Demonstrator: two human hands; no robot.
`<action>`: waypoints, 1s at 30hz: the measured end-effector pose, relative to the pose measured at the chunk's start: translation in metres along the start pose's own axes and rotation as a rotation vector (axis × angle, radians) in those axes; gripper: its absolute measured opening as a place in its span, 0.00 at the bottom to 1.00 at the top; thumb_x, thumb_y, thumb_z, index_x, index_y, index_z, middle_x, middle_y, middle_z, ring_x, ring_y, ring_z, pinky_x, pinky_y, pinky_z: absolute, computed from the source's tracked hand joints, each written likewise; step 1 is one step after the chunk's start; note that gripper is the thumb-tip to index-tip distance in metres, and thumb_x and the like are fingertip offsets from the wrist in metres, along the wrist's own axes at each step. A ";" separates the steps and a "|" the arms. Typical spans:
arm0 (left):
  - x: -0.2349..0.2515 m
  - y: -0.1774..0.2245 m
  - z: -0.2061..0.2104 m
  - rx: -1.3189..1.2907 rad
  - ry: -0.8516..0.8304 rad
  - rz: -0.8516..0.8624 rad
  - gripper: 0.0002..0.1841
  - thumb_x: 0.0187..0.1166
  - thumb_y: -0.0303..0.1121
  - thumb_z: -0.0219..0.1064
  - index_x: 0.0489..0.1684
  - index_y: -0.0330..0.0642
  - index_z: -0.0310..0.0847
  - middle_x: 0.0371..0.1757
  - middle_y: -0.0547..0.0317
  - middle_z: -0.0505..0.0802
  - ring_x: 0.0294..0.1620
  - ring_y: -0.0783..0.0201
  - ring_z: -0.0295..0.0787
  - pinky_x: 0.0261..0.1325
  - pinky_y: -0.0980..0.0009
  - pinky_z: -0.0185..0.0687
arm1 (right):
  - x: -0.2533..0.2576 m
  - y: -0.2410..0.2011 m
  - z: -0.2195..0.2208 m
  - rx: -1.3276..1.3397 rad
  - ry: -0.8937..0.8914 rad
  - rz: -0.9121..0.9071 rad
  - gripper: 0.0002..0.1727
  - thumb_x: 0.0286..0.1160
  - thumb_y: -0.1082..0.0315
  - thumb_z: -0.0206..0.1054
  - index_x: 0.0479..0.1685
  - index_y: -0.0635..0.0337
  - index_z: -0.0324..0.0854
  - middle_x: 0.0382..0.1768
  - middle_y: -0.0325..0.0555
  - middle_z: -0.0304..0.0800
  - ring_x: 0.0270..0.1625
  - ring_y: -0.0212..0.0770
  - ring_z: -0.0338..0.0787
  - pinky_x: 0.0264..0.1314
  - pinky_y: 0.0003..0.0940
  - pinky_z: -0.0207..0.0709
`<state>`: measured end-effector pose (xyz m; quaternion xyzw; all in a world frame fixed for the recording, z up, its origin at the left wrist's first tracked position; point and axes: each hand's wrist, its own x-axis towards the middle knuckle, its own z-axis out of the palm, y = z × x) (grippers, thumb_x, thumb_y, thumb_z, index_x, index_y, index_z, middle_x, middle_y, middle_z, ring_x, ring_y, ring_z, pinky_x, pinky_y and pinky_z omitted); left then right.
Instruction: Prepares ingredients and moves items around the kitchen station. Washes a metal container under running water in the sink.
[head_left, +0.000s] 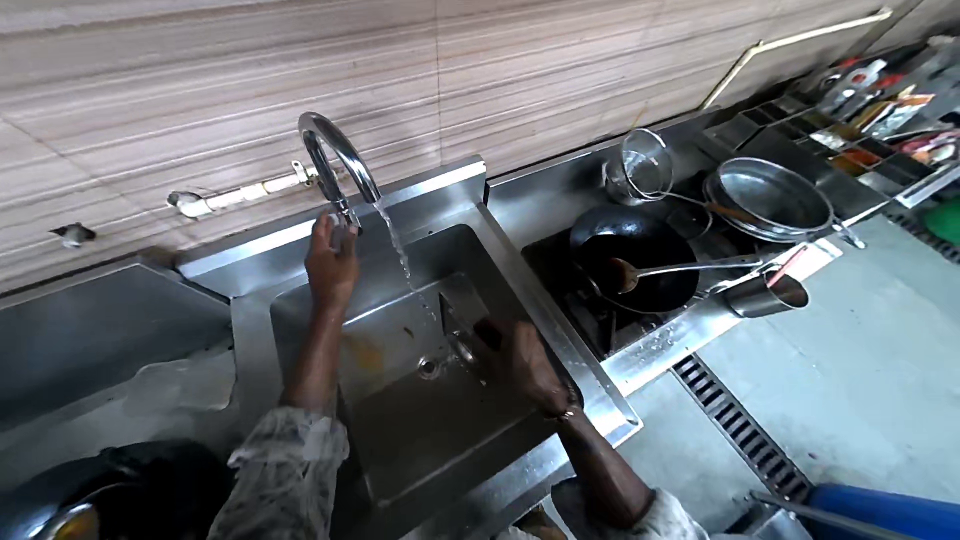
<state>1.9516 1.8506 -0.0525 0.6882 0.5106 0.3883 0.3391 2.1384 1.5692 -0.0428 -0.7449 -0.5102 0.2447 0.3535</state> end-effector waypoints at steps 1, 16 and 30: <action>-0.014 0.001 -0.004 -0.056 -0.008 -0.039 0.36 0.88 0.52 0.58 0.90 0.39 0.57 0.84 0.42 0.74 0.84 0.53 0.72 0.86 0.53 0.66 | -0.007 -0.011 -0.014 0.003 0.059 -0.075 0.08 0.74 0.60 0.74 0.46 0.49 0.89 0.31 0.35 0.89 0.26 0.33 0.86 0.27 0.36 0.85; -0.309 0.031 0.051 -0.424 -0.236 -0.918 0.24 0.87 0.45 0.62 0.70 0.34 0.75 0.49 0.45 0.91 0.41 0.56 0.90 0.42 0.58 0.89 | -0.101 0.080 0.086 -0.238 -0.234 -0.476 0.15 0.82 0.53 0.66 0.56 0.50 0.88 0.50 0.47 0.92 0.50 0.49 0.93 0.47 0.48 0.90; -0.433 0.119 0.055 1.113 -0.108 -0.022 0.28 0.91 0.40 0.51 0.55 0.12 0.81 0.48 0.14 0.89 0.52 0.24 0.90 0.57 0.40 0.84 | -0.154 0.285 -0.147 0.027 0.084 -0.099 0.08 0.74 0.58 0.71 0.39 0.47 0.95 0.39 0.35 0.94 0.45 0.31 0.92 0.55 0.35 0.88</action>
